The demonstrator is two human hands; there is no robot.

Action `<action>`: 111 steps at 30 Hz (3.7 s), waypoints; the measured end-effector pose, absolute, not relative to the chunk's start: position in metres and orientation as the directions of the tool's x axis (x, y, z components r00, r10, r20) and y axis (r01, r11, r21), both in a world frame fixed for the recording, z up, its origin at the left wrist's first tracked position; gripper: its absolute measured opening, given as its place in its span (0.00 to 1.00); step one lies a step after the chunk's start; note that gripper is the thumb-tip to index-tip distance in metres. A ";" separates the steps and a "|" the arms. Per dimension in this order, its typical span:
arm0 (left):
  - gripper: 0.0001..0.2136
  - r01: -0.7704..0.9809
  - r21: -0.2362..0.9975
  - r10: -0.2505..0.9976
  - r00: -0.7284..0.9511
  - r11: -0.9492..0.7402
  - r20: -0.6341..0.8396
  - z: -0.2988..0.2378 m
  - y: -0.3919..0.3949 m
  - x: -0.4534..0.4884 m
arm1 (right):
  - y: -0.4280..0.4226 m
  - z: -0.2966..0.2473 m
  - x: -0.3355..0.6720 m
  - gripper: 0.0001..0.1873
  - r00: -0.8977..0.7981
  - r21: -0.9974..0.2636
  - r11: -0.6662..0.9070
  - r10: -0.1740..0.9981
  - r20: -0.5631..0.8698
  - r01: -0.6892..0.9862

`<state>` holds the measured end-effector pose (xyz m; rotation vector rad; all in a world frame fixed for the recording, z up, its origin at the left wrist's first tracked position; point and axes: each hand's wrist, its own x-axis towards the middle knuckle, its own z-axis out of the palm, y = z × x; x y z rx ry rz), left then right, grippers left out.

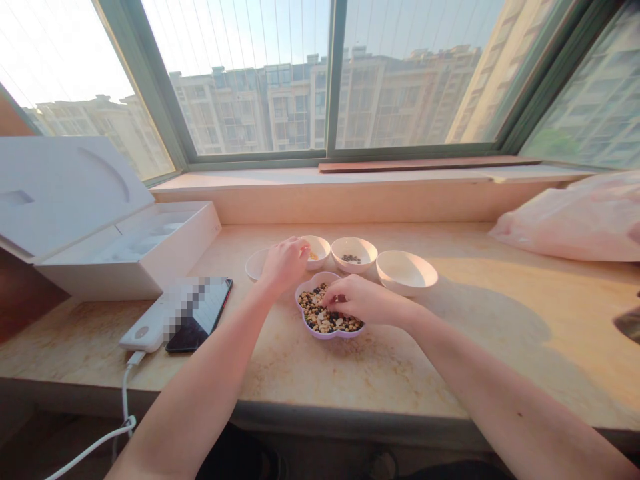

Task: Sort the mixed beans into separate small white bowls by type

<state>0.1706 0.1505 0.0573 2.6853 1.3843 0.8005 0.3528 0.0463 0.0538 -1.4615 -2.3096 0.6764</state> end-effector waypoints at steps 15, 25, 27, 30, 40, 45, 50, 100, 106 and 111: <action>0.16 0.340 0.586 0.595 0.738 -0.736 0.320 0.068 0.122 0.182 | 0.062 0.058 0.367 0.22 0.081 -0.881 0.244 0.950 0.300 0.405; 0.12 0.391 0.561 0.624 0.715 -0.730 0.314 0.067 0.125 0.180 | 0.059 0.060 0.366 0.19 0.061 -0.866 0.190 0.968 0.245 0.463; 0.12 0.465 0.497 0.653 0.687 -0.733 0.319 0.072 0.128 0.175 | 0.056 0.061 0.363 0.13 -0.011 -0.837 0.205 0.973 0.232 0.507; 0.13 0.620 0.373 0.723 0.613 -0.690 0.319 0.079 0.135 0.164 | 0.050 0.060 0.357 0.07 -0.170 -0.725 0.266 0.964 0.205 0.636; 0.10 0.923 0.075 0.926 0.376 -0.378 0.040 0.079 0.153 0.133 | 0.049 0.048 0.347 0.14 -0.509 -0.463 0.507 0.851 0.131 0.727; 0.10 0.937 0.039 0.936 0.349 -0.347 -0.047 0.078 0.151 0.133 | 0.048 0.048 0.346 0.14 -0.467 -0.486 0.435 0.882 0.060 0.758; 0.12 0.941 0.031 0.938 0.338 -0.337 -0.074 0.080 0.151 0.133 | 0.047 0.052 0.344 0.13 -0.461 -0.479 0.425 0.886 0.046 0.768; 0.15 0.651 0.355 0.737 0.530 -0.671 0.419 0.079 0.131 0.170 | 0.058 0.061 0.363 0.26 -0.008 -0.996 0.024 1.000 0.023 0.087; 0.11 0.401 0.393 0.560 0.648 -0.827 0.517 0.071 0.124 0.178 | 0.060 0.061 0.363 0.32 -0.023 -1.000 0.020 1.000 0.020 0.006; 0.08 0.349 0.397 0.520 0.688 -0.849 0.506 0.067 0.121 0.181 | 0.058 0.063 0.362 0.35 -0.026 -1.000 -0.002 1.000 -0.002 0.008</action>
